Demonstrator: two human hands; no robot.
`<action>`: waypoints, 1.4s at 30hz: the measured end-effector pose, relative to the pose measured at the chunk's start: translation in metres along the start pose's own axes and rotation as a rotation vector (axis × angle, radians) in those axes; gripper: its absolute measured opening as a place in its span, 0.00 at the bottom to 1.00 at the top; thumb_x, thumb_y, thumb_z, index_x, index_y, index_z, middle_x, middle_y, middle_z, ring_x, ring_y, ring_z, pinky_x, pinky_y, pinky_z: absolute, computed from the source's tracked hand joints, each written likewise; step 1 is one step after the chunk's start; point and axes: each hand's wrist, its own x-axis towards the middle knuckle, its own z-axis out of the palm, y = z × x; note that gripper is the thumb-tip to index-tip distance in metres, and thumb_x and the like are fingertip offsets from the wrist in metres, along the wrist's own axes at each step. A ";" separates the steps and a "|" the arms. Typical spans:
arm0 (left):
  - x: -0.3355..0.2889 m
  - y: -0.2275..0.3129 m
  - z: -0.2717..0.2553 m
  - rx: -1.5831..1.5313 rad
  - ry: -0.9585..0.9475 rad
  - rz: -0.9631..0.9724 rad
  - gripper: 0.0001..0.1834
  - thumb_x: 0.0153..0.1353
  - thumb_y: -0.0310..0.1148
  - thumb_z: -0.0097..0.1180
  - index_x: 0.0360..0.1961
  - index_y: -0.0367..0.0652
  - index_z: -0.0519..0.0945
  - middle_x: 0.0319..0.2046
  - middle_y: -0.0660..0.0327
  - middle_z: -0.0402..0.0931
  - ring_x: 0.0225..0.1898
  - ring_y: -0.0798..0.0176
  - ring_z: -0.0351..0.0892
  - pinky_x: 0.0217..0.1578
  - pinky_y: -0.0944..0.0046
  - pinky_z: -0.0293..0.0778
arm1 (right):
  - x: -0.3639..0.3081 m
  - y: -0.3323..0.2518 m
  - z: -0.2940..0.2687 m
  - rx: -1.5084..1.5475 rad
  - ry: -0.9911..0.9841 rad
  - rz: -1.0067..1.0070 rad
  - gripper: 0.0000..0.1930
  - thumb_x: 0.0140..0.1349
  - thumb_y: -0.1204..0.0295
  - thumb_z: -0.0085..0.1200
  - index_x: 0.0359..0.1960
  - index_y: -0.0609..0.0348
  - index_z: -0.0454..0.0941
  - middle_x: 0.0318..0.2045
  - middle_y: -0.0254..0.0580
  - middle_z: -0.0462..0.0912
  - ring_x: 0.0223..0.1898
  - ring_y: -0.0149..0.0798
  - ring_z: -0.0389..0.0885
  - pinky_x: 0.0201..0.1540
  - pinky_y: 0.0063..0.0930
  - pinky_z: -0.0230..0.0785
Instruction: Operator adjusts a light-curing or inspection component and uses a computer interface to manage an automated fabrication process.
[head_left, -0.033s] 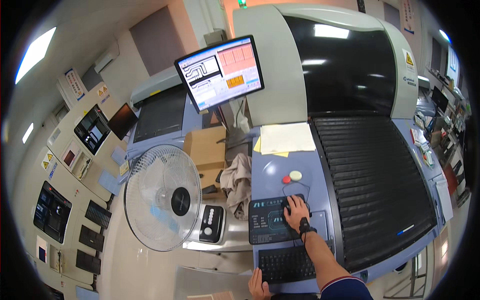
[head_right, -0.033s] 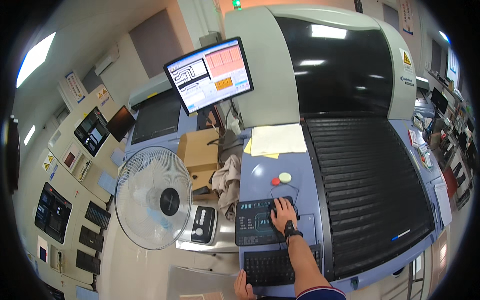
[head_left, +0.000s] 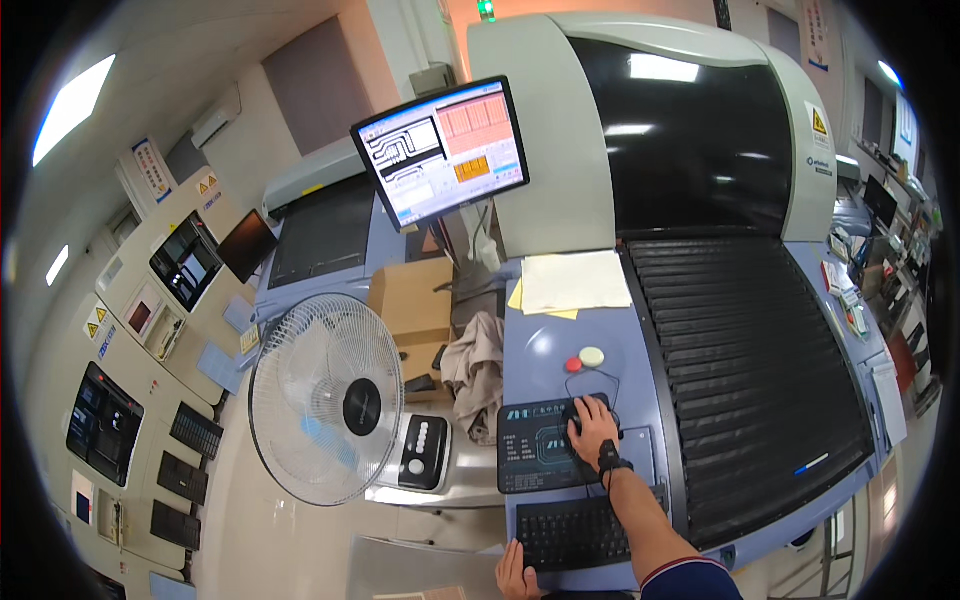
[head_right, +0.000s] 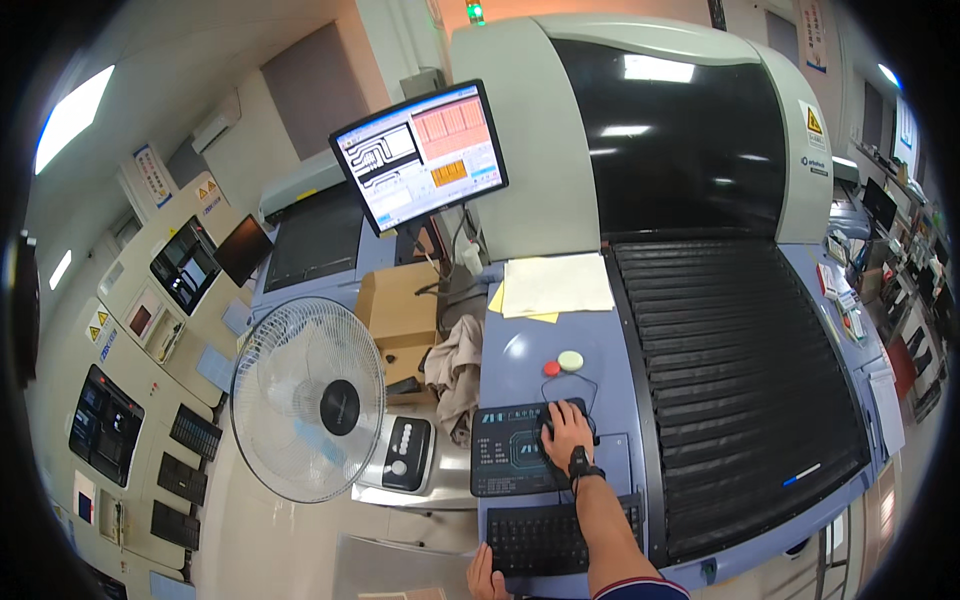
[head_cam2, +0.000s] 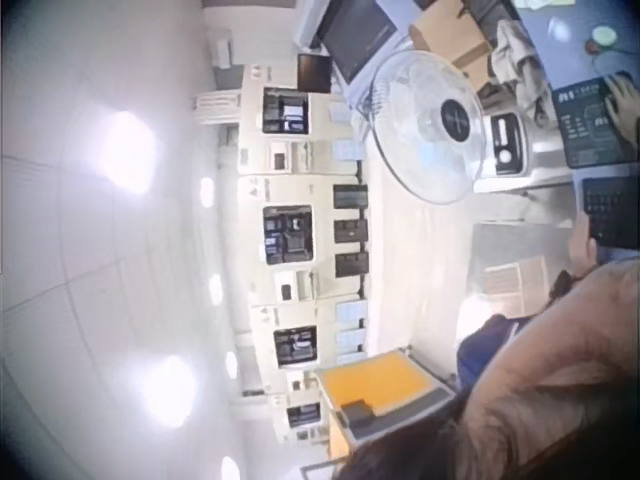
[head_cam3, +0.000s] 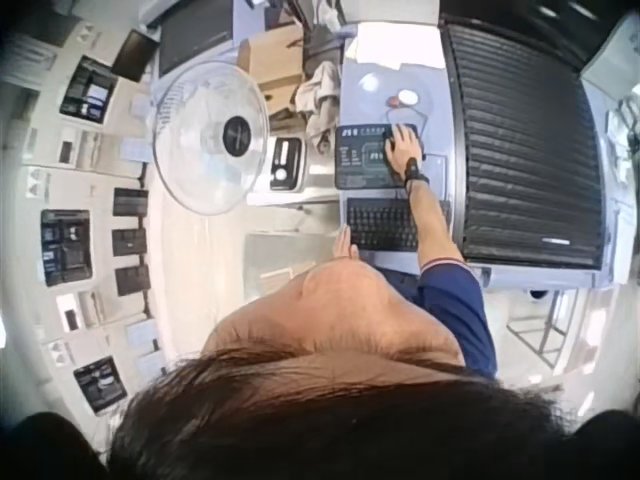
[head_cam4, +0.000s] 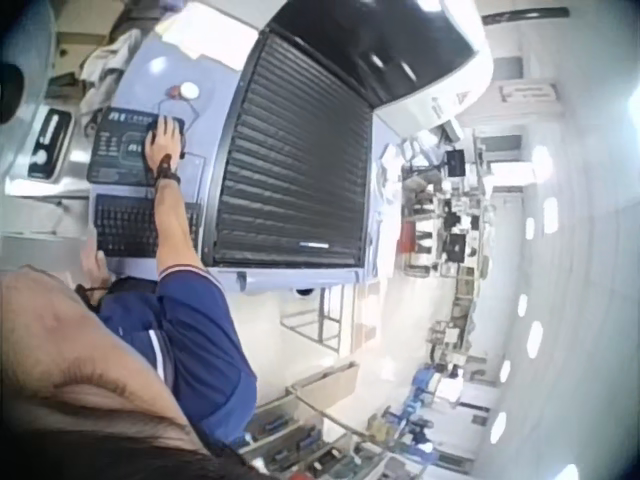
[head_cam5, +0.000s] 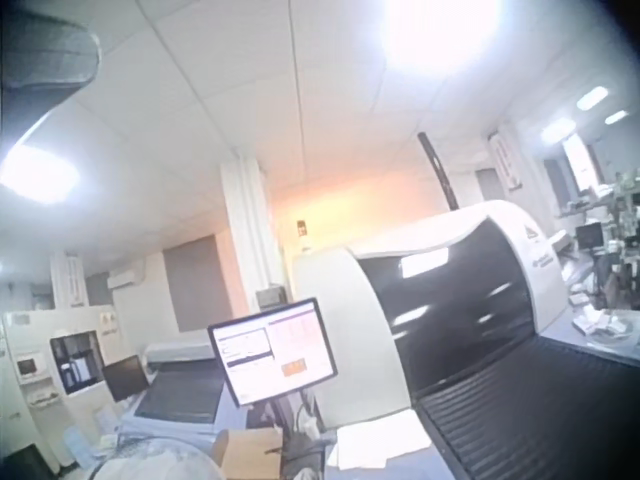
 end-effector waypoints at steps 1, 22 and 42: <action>0.002 0.000 0.002 -0.013 0.026 -0.009 0.32 0.77 0.48 0.41 0.70 0.31 0.67 0.70 0.38 0.63 0.72 0.38 0.62 0.71 0.43 0.56 | -0.001 -0.001 0.000 0.001 -0.005 0.000 0.25 0.59 0.66 0.62 0.59 0.61 0.77 0.59 0.53 0.77 0.61 0.57 0.74 0.63 0.49 0.70; 0.013 -0.006 0.012 -0.099 0.142 -0.055 0.31 0.77 0.46 0.42 0.70 0.31 0.68 0.70 0.39 0.65 0.72 0.38 0.63 0.71 0.44 0.56 | 0.009 -0.002 -0.006 -0.008 0.016 -0.004 0.25 0.59 0.66 0.62 0.58 0.59 0.77 0.58 0.49 0.77 0.61 0.53 0.74 0.61 0.46 0.71; 0.016 -0.009 0.015 -0.126 0.160 -0.055 0.30 0.77 0.45 0.42 0.69 0.32 0.69 0.69 0.39 0.66 0.71 0.39 0.63 0.72 0.46 0.56 | 0.008 0.001 -0.004 -0.035 0.013 0.005 0.25 0.60 0.67 0.62 0.58 0.60 0.76 0.58 0.50 0.77 0.61 0.54 0.74 0.61 0.46 0.71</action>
